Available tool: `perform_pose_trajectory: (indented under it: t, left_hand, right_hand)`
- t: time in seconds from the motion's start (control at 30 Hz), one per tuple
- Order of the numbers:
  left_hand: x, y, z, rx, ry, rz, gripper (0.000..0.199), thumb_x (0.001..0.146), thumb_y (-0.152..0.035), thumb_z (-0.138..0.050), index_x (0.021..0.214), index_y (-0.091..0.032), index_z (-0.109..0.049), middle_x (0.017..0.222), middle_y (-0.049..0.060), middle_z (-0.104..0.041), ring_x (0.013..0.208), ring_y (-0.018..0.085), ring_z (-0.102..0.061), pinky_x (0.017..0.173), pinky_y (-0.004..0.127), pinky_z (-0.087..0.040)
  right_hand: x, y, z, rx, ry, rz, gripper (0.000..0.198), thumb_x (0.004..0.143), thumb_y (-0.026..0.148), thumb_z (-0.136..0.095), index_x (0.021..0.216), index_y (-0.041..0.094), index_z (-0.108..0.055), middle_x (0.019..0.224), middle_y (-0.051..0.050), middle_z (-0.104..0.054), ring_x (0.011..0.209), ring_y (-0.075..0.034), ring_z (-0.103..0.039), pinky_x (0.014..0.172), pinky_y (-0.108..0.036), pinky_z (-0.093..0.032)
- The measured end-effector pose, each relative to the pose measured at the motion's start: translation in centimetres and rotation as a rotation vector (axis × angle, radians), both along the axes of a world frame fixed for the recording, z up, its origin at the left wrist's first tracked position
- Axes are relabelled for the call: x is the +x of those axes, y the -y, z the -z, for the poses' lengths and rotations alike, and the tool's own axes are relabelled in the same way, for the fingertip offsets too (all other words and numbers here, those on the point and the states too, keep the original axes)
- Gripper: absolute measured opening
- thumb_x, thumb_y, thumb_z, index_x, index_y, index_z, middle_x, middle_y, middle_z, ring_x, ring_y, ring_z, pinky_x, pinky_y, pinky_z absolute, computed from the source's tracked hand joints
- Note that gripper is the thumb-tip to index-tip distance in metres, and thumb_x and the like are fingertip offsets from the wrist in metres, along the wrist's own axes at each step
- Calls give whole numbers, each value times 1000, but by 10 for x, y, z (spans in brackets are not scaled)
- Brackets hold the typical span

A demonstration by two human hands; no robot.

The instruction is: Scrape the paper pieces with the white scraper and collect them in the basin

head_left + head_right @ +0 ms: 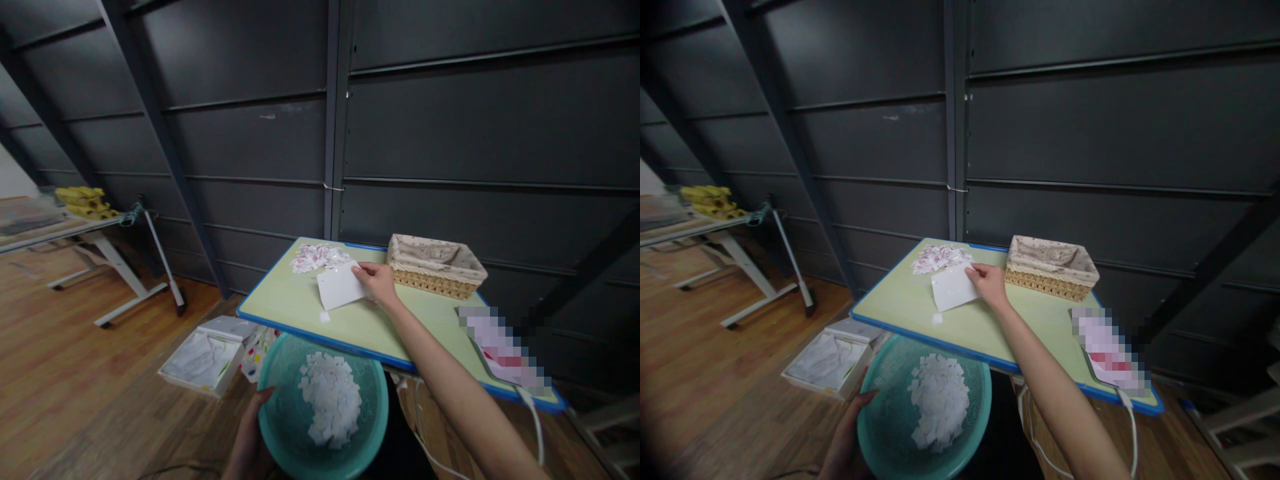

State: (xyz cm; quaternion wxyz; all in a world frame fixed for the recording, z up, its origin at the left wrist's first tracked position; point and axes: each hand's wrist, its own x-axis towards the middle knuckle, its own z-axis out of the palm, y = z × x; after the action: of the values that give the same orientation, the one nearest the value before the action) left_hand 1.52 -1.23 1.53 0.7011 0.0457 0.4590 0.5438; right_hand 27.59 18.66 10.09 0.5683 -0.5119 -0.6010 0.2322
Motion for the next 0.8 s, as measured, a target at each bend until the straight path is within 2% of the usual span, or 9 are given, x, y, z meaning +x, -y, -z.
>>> perform_pose_trajectory:
  t: [0.2,0.37,0.53,0.7,0.8]
  left_hand:
    - [-2,0,4,17,-17,21,49,73,-27,-70,118,-11,-61,90,10,-80,94,33,-71,91,49,-52]
    - [-2,0,8,39,-21,-1,49,72,-25,-70,117,-7,-61,87,12,-80,102,34,-68,93,47,-52]
    - [-2,-1,7,10,-7,3,45,72,-23,-70,115,-12,-64,81,10,-80,99,36,-69,91,52,-52]
    - [0,1,3,40,9,4,52,72,-23,-70,121,-8,-59,94,14,-79,100,36,-68,92,51,-52]
    - [1,1,0,21,31,-8,56,72,-22,-69,125,-8,-56,93,13,-79,98,36,-69,92,51,-51]
  right_hand:
    - [1,1,-2,-2,35,25,40,68,45,-63,83,11,-78,81,-12,-75,70,-27,-67,62,-34,-50]
    - [0,1,-1,-16,43,27,40,68,44,-62,82,10,-78,79,-12,-75,68,-26,-67,58,-32,-49]
    - [1,1,0,-17,47,25,40,68,45,-63,82,10,-78,78,-12,-75,65,-25,-66,55,-31,-48]
    - [-1,1,-1,-8,58,12,40,68,46,-62,80,12,-78,74,-10,-74,62,-24,-65,53,-30,-46]
    - [-2,2,-1,-11,70,9,40,67,46,-62,81,11,-78,74,-10,-74,63,-24,-66,53,-30,-46]
